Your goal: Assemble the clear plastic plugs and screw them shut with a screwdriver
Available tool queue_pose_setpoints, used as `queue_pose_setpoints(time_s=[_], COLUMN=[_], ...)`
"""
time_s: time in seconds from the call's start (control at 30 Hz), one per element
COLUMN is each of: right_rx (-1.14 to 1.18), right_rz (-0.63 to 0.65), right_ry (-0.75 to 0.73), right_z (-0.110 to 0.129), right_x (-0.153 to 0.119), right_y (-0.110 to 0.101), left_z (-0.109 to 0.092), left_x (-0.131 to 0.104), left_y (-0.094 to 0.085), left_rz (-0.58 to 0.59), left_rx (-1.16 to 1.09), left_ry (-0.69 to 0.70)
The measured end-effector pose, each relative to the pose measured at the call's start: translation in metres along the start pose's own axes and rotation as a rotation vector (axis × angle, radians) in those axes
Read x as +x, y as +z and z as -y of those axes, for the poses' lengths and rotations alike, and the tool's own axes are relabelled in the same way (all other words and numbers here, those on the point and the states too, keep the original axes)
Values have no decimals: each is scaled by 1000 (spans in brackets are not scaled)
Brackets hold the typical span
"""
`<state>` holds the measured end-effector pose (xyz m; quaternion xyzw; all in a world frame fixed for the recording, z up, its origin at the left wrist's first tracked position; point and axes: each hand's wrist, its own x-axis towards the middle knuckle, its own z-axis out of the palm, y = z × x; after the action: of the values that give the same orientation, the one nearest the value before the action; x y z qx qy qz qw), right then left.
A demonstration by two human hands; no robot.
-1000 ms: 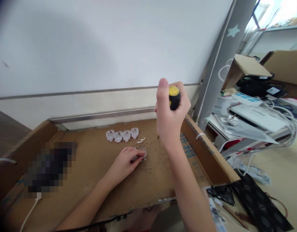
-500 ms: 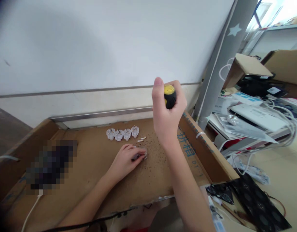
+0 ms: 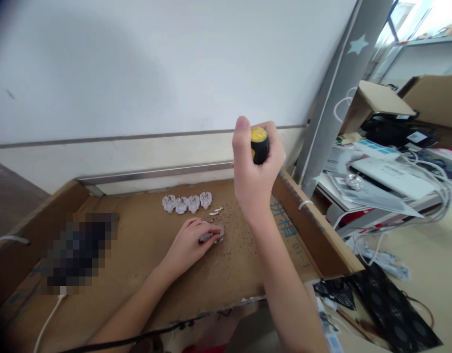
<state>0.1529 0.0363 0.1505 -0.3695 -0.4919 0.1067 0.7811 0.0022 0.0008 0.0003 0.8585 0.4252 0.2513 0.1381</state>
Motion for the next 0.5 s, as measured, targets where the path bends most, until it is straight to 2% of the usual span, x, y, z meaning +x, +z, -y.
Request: queue_pose_setpoints(time_s=[0.33,0.5], right_rx=[-27,52], right_rz=[25,-6], right_ry=[-28,-37], right_z=[-1,-2], right_x=[-1,0], right_y=[2,3], left_z=[-3,-4], left_x=[2,3], left_y=[-1,-2], left_rz=[53,87], left_rx=[-16,-44], left_ry=[-50,-75])
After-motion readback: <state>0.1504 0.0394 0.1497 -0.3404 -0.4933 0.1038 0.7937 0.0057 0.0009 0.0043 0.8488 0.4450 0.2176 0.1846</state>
